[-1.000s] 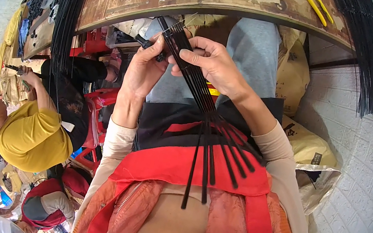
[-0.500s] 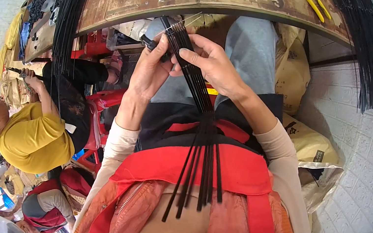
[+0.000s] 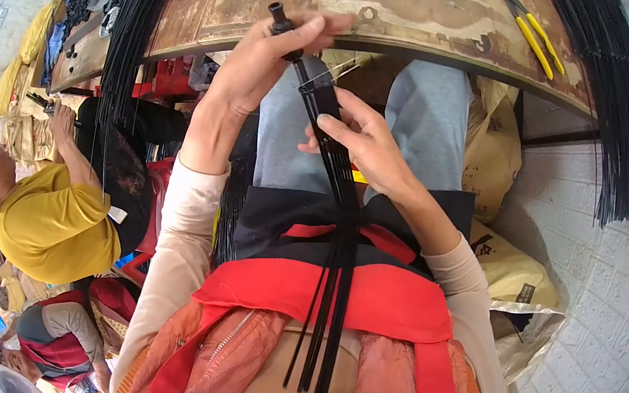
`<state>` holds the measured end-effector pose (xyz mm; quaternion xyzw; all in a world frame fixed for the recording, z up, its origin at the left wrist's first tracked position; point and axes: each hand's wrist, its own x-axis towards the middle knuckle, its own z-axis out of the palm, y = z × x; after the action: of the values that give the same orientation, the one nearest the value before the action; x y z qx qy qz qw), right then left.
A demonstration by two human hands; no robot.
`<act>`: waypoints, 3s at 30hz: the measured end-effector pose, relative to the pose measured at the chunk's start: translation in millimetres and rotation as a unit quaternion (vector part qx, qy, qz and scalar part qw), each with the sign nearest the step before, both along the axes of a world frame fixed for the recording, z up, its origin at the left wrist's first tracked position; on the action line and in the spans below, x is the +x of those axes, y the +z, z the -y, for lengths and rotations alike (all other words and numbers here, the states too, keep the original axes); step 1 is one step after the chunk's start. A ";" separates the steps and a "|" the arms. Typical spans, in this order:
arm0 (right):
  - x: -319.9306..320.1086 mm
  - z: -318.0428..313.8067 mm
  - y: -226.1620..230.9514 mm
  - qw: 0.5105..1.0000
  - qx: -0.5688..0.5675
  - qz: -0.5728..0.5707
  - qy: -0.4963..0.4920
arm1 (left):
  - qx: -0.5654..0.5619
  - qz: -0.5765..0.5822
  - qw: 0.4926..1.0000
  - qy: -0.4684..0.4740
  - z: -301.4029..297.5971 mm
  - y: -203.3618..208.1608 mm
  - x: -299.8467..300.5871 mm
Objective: Assembling and organizing black cable bundles at a workbench in a factory.
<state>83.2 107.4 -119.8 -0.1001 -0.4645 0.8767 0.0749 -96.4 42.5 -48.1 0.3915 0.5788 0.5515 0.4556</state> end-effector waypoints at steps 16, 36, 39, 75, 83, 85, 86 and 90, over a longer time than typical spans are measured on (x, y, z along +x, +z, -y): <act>8.1 6.5 22.2 0.997 -0.074 0.014 0.026 | 0.073 0.136 0.984 -0.086 13.3 -5.5 5.0; 6.1 -2.9 7.5 0.994 -0.102 0.022 0.003 | 0.055 0.215 0.966 0.131 25.5 -35.4 22.3; 4.3 -2.0 4.9 0.995 -0.098 0.023 0.000 | 0.032 0.155 0.973 0.168 25.9 -41.9 23.4; 4.8 -8.8 -0.2 0.993 -0.119 0.014 -0.001 | 0.044 0.130 0.980 0.146 23.0 -45.3 15.0; 6.2 -6.5 2.6 0.994 -0.108 0.030 -0.014 | 0.035 0.055 0.971 0.231 27.3 -37.1 32.2; 6.7 -6.8 2.7 0.994 -0.109 0.029 -0.008 | 0.033 0.068 0.970 0.233 32.8 -35.5 32.0; 6.9 -7.0 1.9 0.993 -0.114 0.025 -0.008 | 0.055 0.119 0.967 0.219 37.1 -36.1 30.5; 3.9 -4.9 3.8 0.994 -0.107 0.032 -0.010 | 0.106 0.073 0.970 0.204 47.6 -33.0 47.1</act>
<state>87.1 112.3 -116.0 -0.1398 -0.3687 0.9171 0.0577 -49.4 -5.1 -81.1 0.2697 0.5497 0.7182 0.3306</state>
